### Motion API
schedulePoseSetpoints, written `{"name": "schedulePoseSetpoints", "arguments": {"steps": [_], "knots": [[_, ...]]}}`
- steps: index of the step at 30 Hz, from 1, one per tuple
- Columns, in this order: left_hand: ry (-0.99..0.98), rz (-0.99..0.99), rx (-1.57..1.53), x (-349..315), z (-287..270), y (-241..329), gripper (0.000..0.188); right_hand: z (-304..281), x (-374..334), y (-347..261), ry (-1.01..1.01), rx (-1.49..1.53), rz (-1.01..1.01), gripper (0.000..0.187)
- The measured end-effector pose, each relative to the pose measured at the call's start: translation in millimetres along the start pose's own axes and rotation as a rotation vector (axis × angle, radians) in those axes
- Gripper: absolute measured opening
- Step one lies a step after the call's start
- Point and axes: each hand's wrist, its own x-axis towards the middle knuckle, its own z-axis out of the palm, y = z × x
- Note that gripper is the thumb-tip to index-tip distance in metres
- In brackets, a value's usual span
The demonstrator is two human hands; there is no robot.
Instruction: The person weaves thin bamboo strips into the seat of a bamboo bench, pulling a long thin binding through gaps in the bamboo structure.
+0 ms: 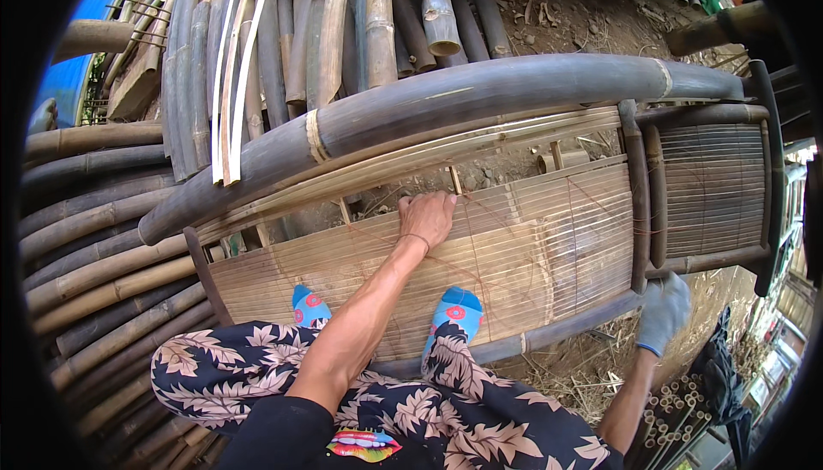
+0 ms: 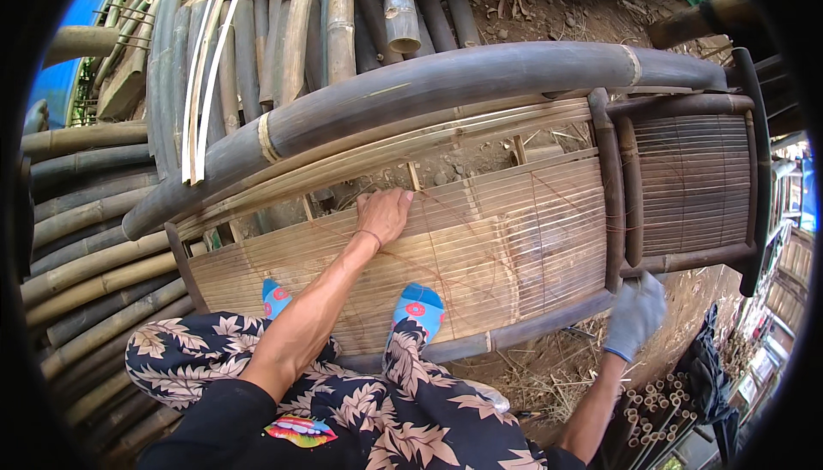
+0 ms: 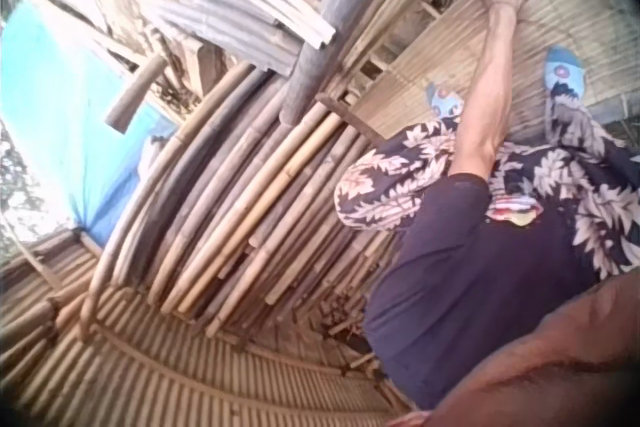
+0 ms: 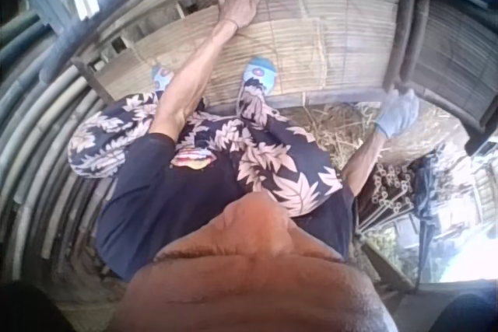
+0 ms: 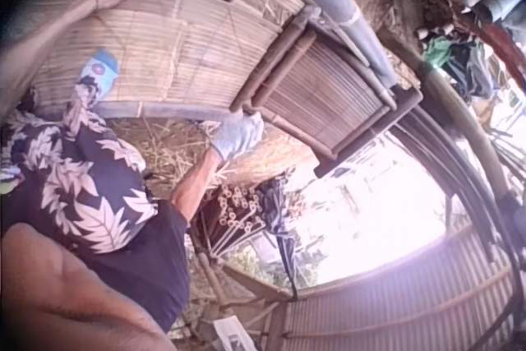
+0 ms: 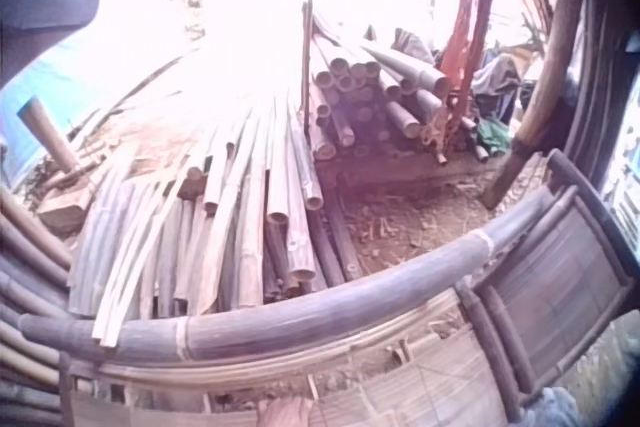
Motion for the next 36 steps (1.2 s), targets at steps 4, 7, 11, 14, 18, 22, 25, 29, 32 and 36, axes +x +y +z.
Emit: {"name": "schedulePoseSetpoints", "arguments": {"steps": [4, 7, 11, 14, 18, 22, 25, 29, 32, 36], "knots": [[0.084, 0.061, -0.054, -9, 1, -6, 0.033, 43, -3, -201, -0.040, 0.457, -0.483, 0.038], [0.041, 0.046, -0.078, -8, 0, -11, 0.032, 52, 2, -288, -0.212, 0.466, -0.585, 0.022], [-0.140, -0.105, -0.058, 2, -6, -5, 0.032, 71, 1, -311, -0.261, 0.265, -0.735, 0.017], [-0.118, -0.063, -0.153, 1, -9, -1, 0.032, 74, 3, -314, -0.398, 0.227, -0.638, 0.020], [-0.242, -0.037, -0.131, 7, -16, -3, 0.031, 72, 11, -302, -0.862, 0.601, -0.288, 0.030], [-0.281, -0.043, -0.096, 5, -19, -6, 0.032, 13, 38, -294, -1.368, 0.755, -0.155, 0.039], [-0.206, -0.069, -0.138, 3, -15, -3, 0.033, -17, 66, -284, -1.038, 0.932, -0.435, 0.034], [-0.207, -0.054, -0.156, 4, -15, 0, 0.034, -27, 93, -287, -0.858, 2.093, -0.154, 0.029], [-0.298, -0.064, -0.133, 8, -25, 4, 0.035, -34, 103, -288, -1.047, 1.654, -0.214, 0.037], [-0.267, -0.048, -0.133, 10, -15, -3, 0.036, 32, 75, -252, -1.049, 0.298, -0.549, 0.035]]}}
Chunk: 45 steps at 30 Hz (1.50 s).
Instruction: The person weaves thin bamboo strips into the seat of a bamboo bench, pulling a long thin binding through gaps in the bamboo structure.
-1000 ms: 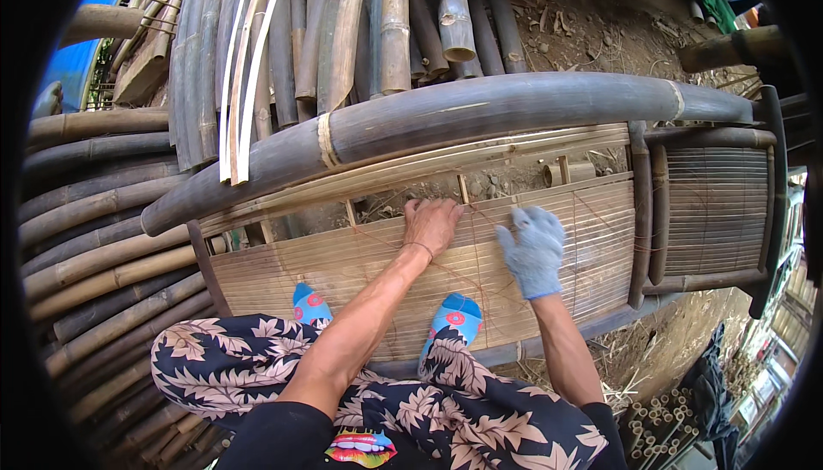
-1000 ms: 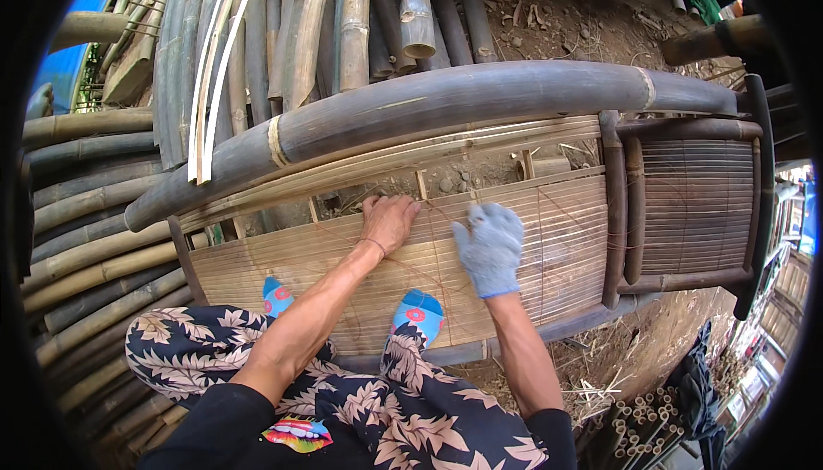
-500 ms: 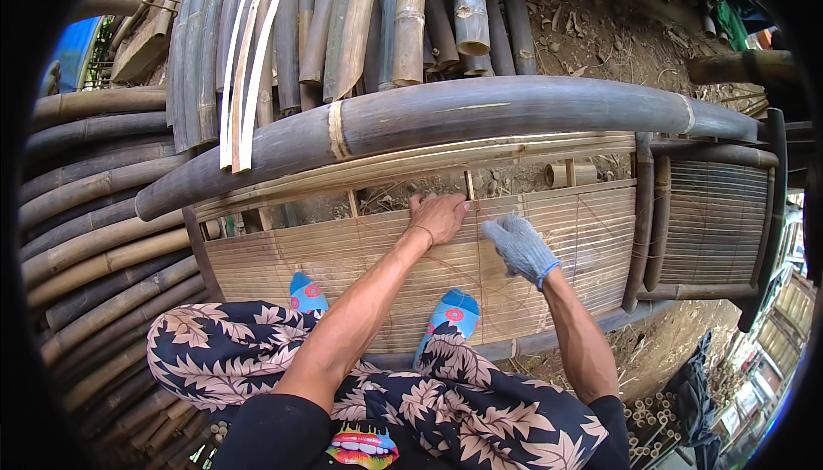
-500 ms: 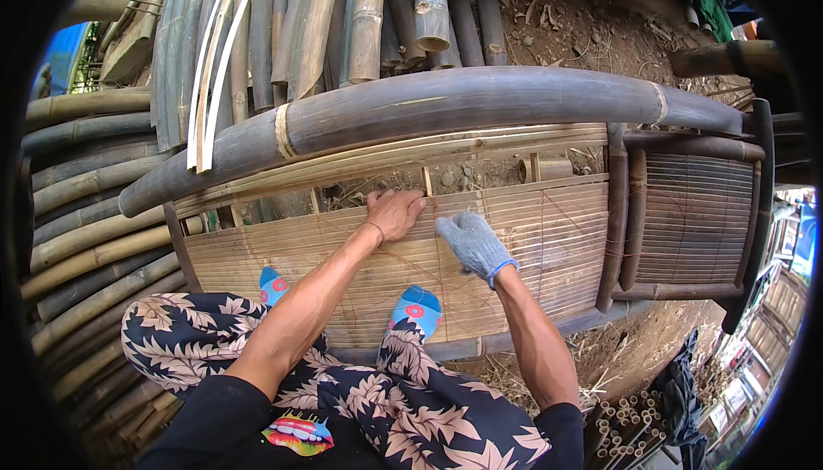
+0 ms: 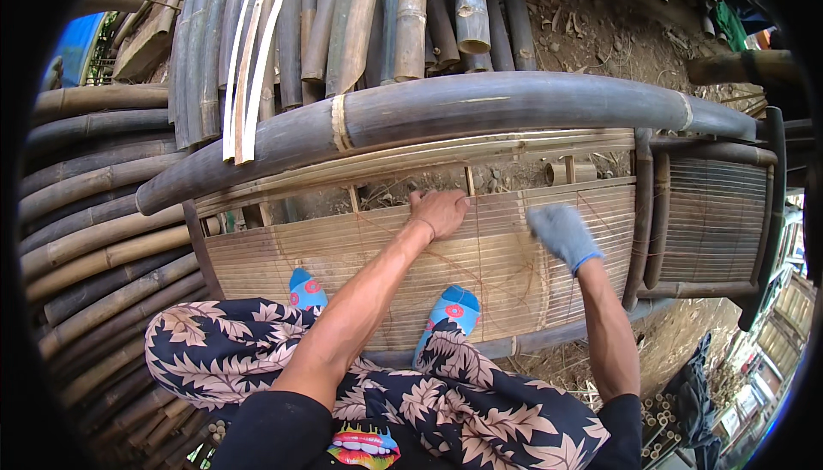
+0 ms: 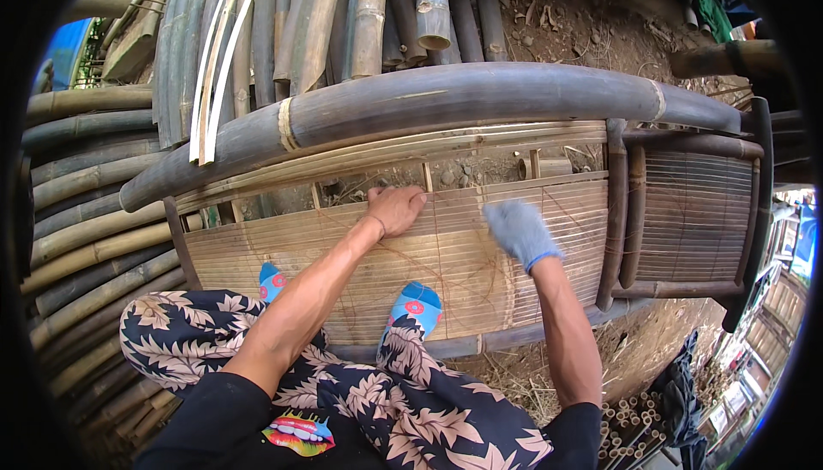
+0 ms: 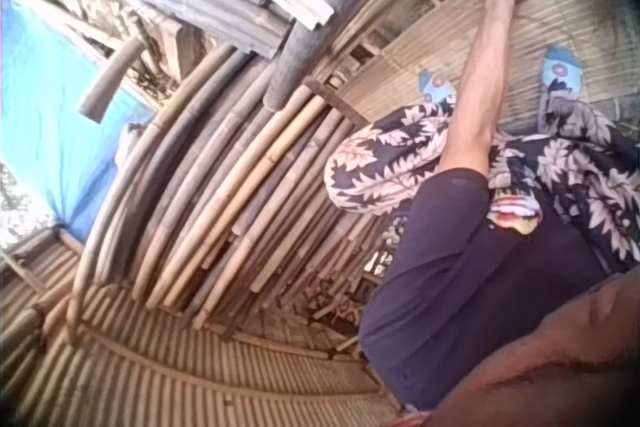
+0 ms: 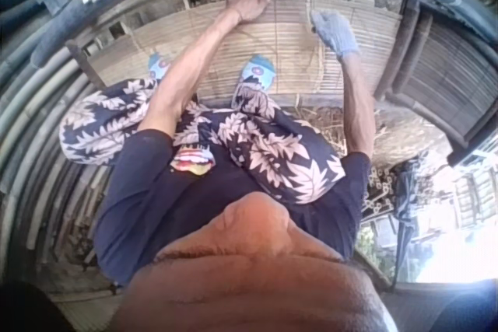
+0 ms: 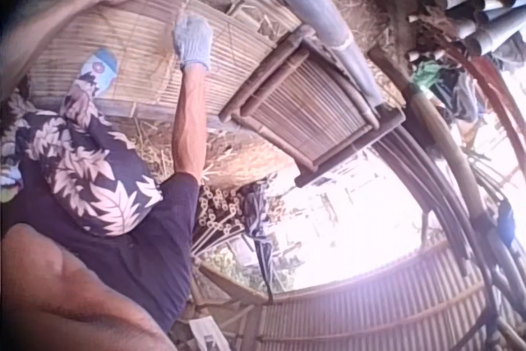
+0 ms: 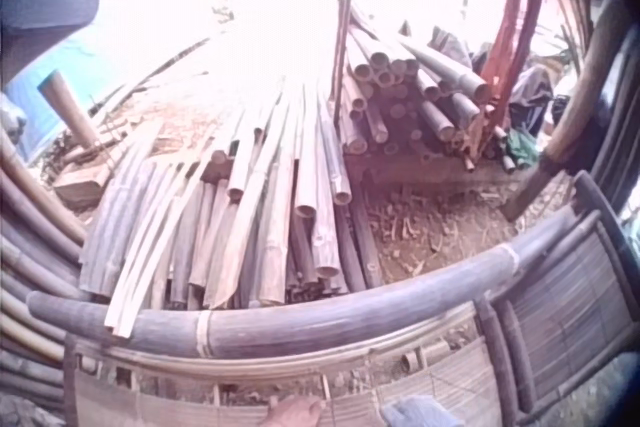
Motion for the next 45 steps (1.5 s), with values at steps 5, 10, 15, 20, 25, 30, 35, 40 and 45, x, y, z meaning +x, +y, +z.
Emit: {"name": "schedulePoseSetpoints", "arguments": {"steps": [5, 10, 15, 20, 25, 30, 35, 40, 45], "knots": [[0.060, 0.038, -0.001, -1, 8, -5, 0.034, 95, -24, -39, 0.293, 0.033, -0.740, 0.008], [0.033, 0.009, 0.002, -9, 0, -6, 0.032, 98, -19, 44, 0.311, -0.180, -0.743, 0.014], [0.086, -0.003, 0.027, -3, 4, -5, 0.031, 92, -45, 44, 0.167, 0.367, -0.324, 0.011], [0.528, 0.156, 0.049, -14, 6, 6, 0.022, 173, -123, 157, 0.412, 0.667, -0.017, 0.019], [0.407, 0.465, 0.261, 2, 9, 74, 0.026, 155, -201, 204, 0.667, -0.210, 0.773, 0.025], [0.209, 0.431, 0.111, 45, 20, 176, 0.022, 66, -85, 152, 1.227, -0.168, 0.090, 0.030], [0.249, 0.342, 0.065, 54, 41, 199, 0.029, 26, 2, 124, 0.936, -0.295, 0.117, 0.021], [0.283, 0.603, 0.186, 70, 66, 165, 0.039, 17, 9, 89, 0.631, -0.048, 0.142, 0.019], [0.392, 0.774, 0.078, 68, 104, 181, 0.021, -20, -74, 112, 0.022, 0.248, 0.083, 0.034]]}}
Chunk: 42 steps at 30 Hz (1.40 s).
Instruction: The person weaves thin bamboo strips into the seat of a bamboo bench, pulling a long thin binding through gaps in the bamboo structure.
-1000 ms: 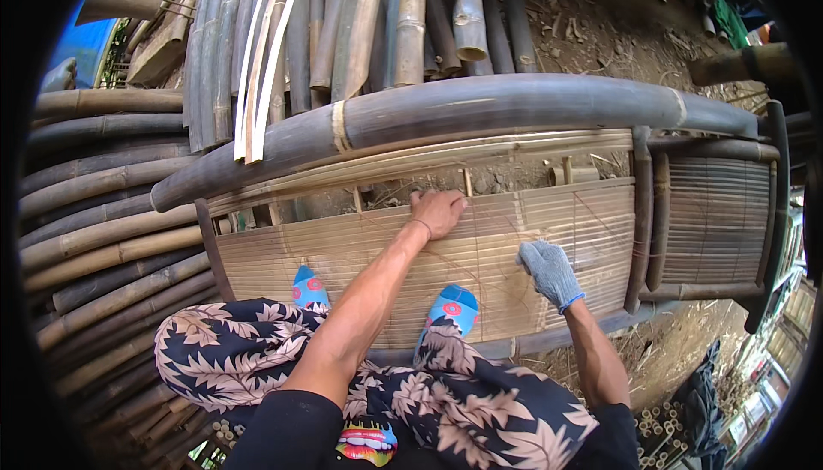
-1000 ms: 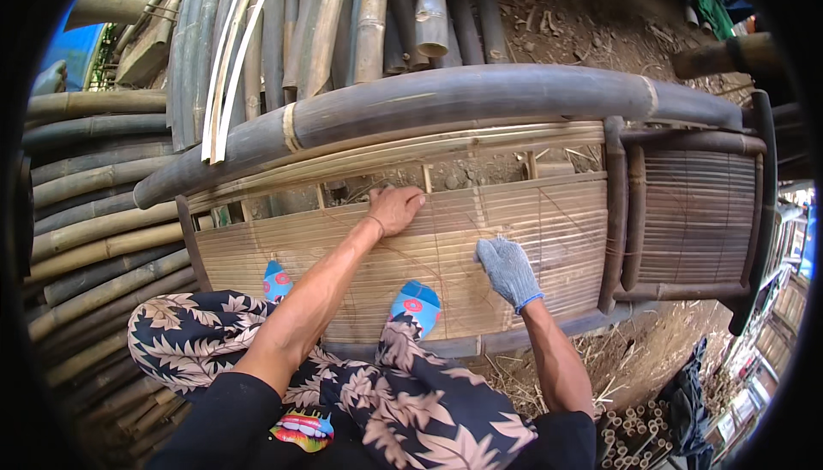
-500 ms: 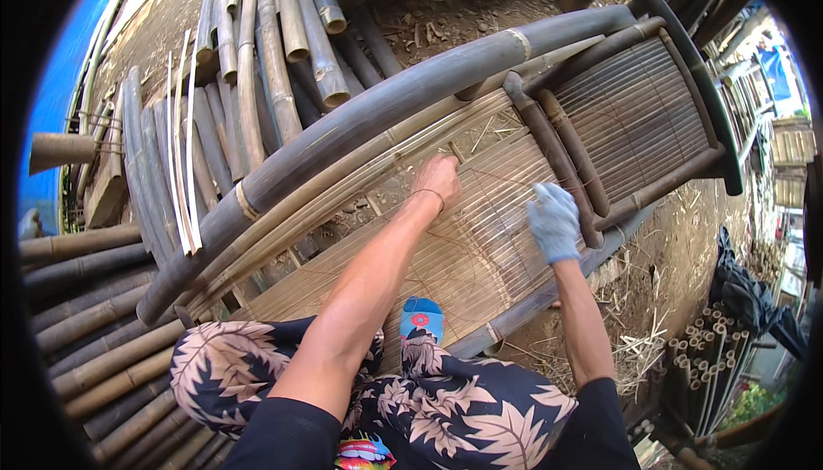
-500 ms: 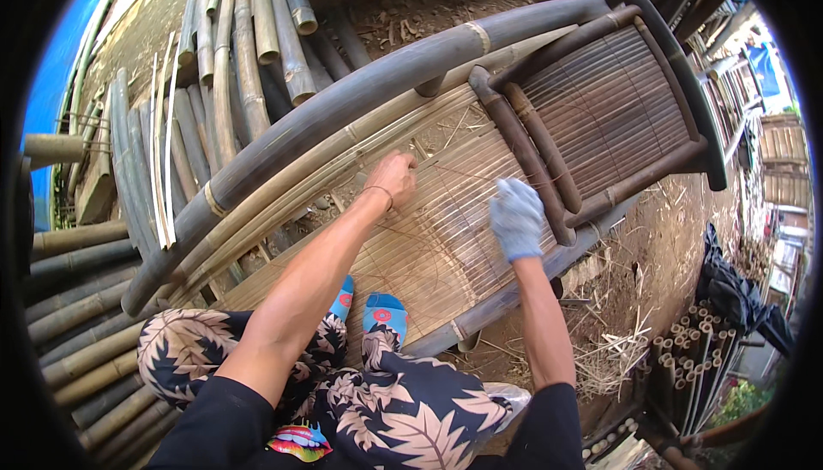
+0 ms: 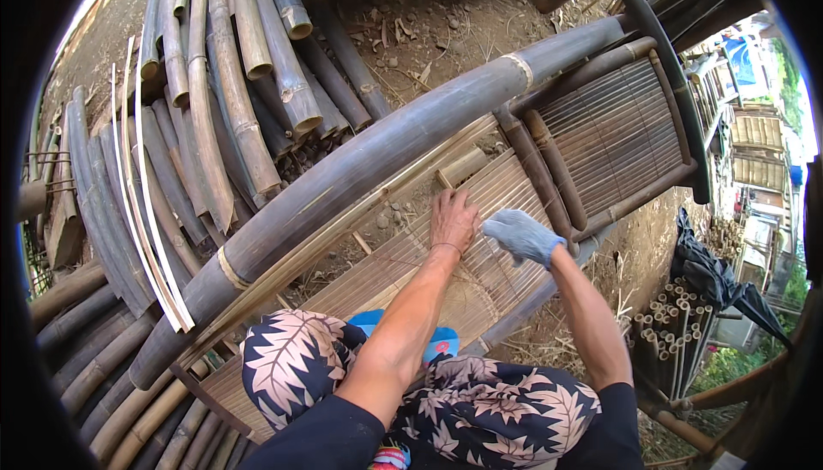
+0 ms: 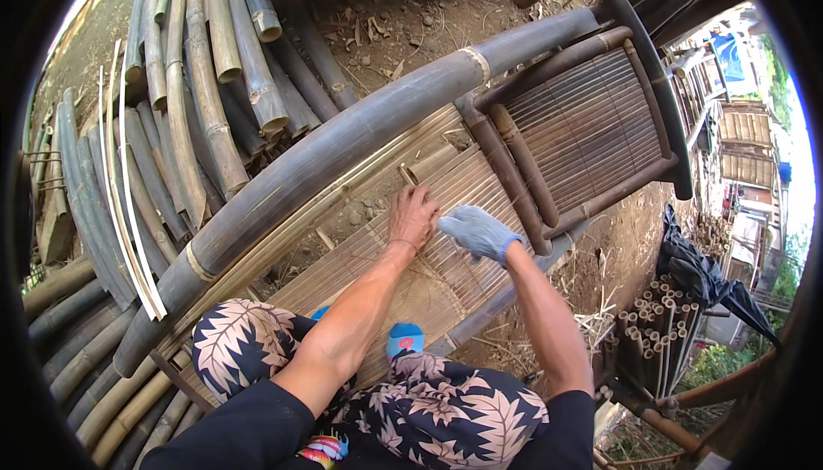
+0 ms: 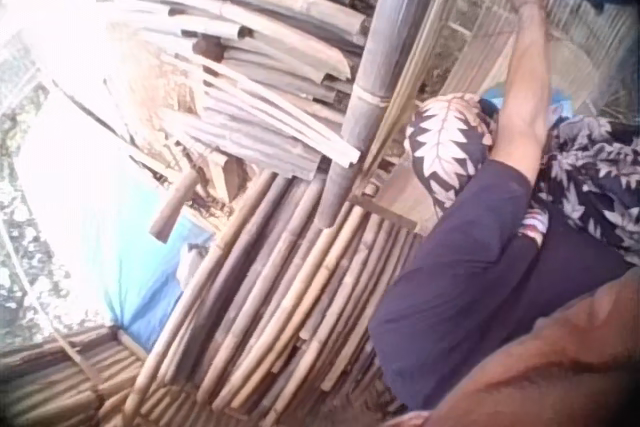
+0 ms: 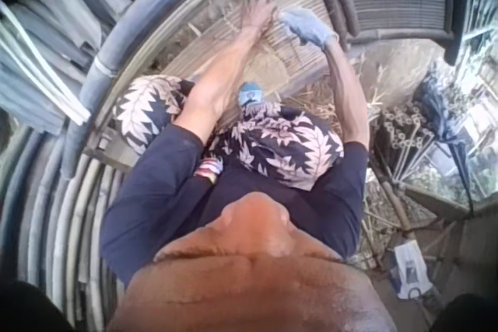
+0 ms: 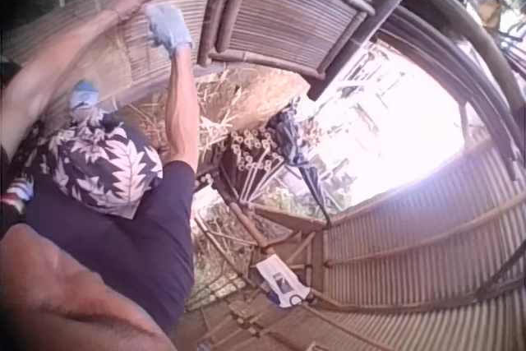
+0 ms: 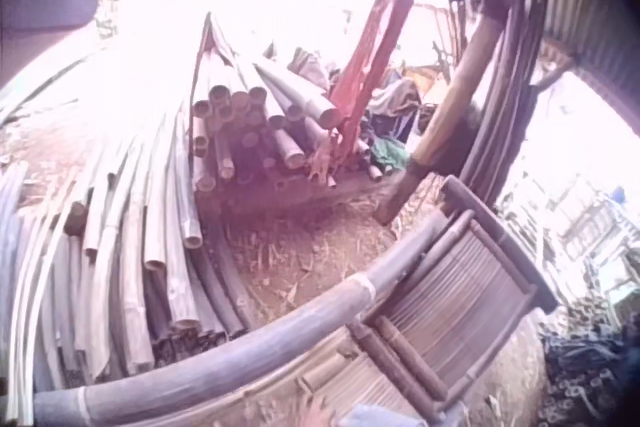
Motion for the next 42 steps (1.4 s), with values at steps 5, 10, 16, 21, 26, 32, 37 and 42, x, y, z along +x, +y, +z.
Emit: {"name": "schedulePoseSetpoints", "arguments": {"steps": [5, 10, 16, 21, 26, 32, 37, 42], "knots": [[0.044, -0.906, -0.289, 47, -45, -22, 0.033, -112, -116, -33, 0.561, 0.436, 0.225, 0.027], [-0.335, -1.035, -0.141, 36, -53, -36, 0.031, -145, -72, 77, 1.258, -0.095, 0.073, 0.015], [-0.415, -0.909, -0.173, 33, -34, -71, 0.036, -54, 134, 16, 0.619, -0.817, -0.254, 0.016], [-0.356, -0.890, -0.287, 59, -14, -60, 0.044, -23, 206, 12, -0.031, -0.403, -0.395, 0.027], [-0.080, -1.007, -0.231, 46, -25, -38, 0.029, -49, 174, 44, 0.189, -0.236, -0.562, 0.035], [-0.178, -0.759, -0.941, 40, -55, 1, 0.026, -30, 91, 42, 0.620, 0.121, -0.850, 0.035], [-0.124, -1.001, -0.781, 47, -69, 0, 0.027, -63, -11, 99, 0.306, 0.906, -0.251, 0.014], [0.079, -0.757, -0.061, 27, -29, -34, 0.035, -98, -109, 258, 1.167, 1.498, -0.347, 0.010]]}}
